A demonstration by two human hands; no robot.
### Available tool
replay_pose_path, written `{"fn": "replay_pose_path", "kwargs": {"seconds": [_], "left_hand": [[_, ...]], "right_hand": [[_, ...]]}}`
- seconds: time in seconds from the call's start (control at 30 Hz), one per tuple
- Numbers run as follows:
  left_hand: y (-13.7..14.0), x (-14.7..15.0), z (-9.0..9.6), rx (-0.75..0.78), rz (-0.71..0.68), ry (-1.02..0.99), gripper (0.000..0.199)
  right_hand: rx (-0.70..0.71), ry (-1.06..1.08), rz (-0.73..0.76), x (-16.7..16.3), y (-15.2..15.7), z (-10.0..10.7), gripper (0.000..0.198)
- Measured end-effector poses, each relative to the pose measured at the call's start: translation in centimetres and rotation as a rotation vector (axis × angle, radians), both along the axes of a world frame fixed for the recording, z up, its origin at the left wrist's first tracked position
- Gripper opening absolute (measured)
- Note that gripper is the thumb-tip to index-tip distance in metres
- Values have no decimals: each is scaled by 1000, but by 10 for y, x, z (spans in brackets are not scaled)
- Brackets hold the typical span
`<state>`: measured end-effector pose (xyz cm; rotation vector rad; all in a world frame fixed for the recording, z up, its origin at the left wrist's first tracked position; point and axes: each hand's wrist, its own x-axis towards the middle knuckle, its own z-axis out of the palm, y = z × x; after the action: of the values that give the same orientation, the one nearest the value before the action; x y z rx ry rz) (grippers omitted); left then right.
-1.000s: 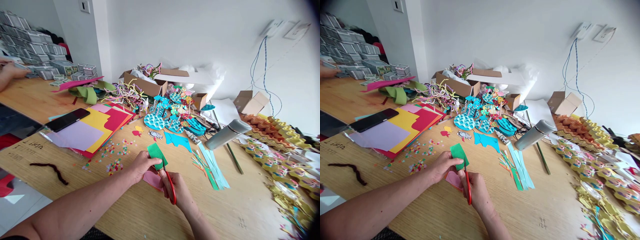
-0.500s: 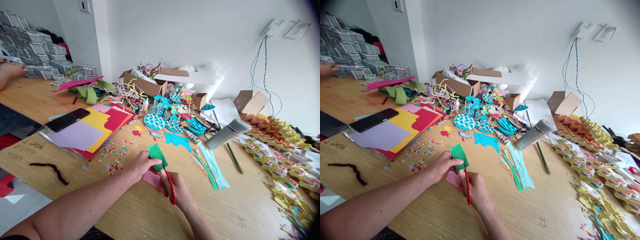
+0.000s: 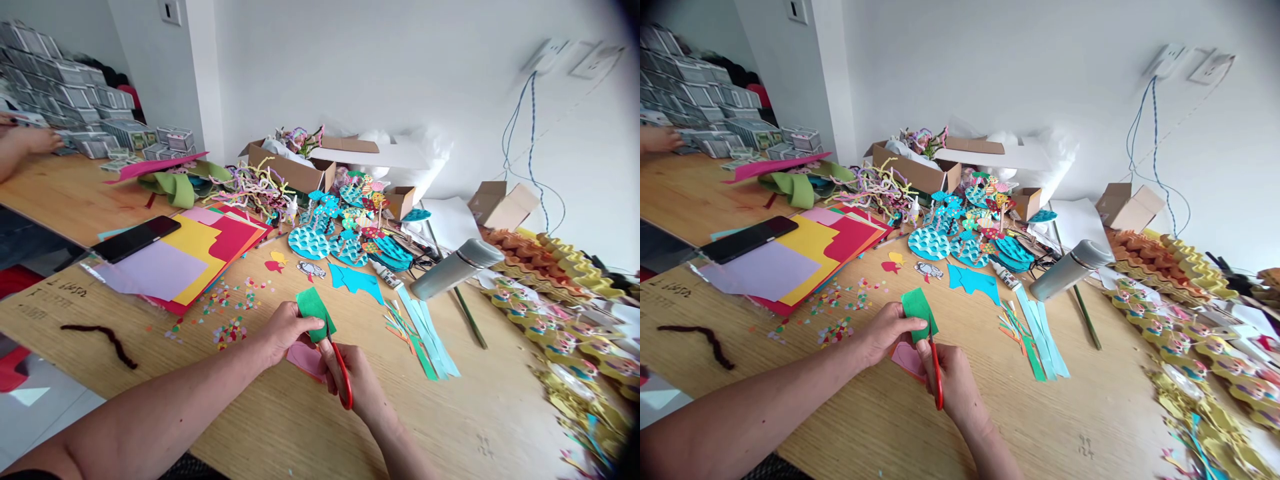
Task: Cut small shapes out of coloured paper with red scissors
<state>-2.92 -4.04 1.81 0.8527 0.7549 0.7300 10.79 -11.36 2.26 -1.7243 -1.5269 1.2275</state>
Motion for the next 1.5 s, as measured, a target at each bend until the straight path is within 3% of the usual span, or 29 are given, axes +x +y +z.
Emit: {"fn": "replay_pose_path", "kwargs": {"seconds": [0.63,1.5], "left_hand": [[2,1,-7,-13,16,-52,20],[2,1,-1,-31,1,-26,20]], "right_hand": [[-3,5,2,2,0,-7,63],[-2,36,0,1,1,-4,67]]}}
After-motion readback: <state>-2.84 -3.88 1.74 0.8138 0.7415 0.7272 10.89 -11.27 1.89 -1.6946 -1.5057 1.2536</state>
